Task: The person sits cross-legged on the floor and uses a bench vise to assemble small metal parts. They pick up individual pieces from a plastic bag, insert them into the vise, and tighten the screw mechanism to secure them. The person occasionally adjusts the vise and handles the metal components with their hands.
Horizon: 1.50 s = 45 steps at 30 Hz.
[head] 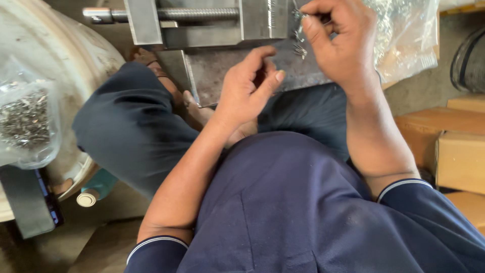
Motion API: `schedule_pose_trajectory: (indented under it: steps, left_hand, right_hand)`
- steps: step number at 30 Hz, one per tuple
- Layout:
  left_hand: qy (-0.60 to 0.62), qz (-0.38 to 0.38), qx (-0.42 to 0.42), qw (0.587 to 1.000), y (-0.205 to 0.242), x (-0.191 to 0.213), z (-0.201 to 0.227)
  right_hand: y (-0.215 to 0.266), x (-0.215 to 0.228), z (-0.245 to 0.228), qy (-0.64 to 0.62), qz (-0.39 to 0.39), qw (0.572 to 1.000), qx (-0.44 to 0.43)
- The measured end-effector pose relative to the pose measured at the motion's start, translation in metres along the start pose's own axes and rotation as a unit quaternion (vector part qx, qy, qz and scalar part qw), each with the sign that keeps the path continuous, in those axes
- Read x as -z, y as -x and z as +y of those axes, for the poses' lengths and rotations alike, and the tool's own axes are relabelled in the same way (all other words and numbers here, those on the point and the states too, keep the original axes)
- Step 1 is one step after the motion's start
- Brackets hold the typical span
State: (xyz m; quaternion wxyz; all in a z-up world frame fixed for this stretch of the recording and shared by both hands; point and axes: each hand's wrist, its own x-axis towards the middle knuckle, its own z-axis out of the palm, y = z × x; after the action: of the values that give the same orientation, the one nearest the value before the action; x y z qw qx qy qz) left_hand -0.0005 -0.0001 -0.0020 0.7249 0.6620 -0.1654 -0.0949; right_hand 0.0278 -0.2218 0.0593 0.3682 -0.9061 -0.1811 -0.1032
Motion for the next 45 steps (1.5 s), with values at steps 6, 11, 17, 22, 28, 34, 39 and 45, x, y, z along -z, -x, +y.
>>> schedule_pose_trajectory:
  steps: [6, 11, 17, 22, 28, 34, 39, 45]
  left_hand:
    - [-0.029, -0.01, -0.019, 0.999, 0.001, 0.0, -0.002]
    - [-0.035, -0.012, -0.011, 0.999, 0.0, -0.003, -0.003]
    - [-0.036, -0.015, -0.016, 0.999, 0.0, -0.004, -0.003]
    - [-0.023, -0.018, -0.005, 1.0, 0.0, -0.004, -0.003]
    - [-0.037, -0.017, -0.016, 0.999, 0.0, -0.003, -0.006]
    - [-0.032, -0.018, -0.011, 0.999, 0.0, -0.004, -0.004]
    - [-0.036, -0.017, -0.011, 0.999, -0.001, -0.003, -0.003]
    - [-0.034, -0.017, -0.005, 0.999, 0.001, -0.002, -0.003]
  right_hand:
    - [0.048, -0.002, 0.047, -0.029, 0.007, 0.994, -0.103]
    - [0.058, -0.01, 0.057, 0.031, 0.021, 0.995, -0.091]
    - [0.041, -0.012, 0.05, 0.058, 0.003, 0.991, -0.118]
    - [0.037, -0.015, 0.046, 0.068, -0.015, 0.991, -0.118]
    - [0.051, -0.002, 0.049, 0.034, -0.043, 0.994, -0.093]
    - [0.056, 0.002, 0.042, 0.047, -0.051, 0.993, -0.091]
    - [0.05, -0.006, 0.038, 0.118, -0.049, 0.99, -0.063]
    - [0.054, -0.009, 0.035, 0.01, -0.049, 0.989, -0.142]
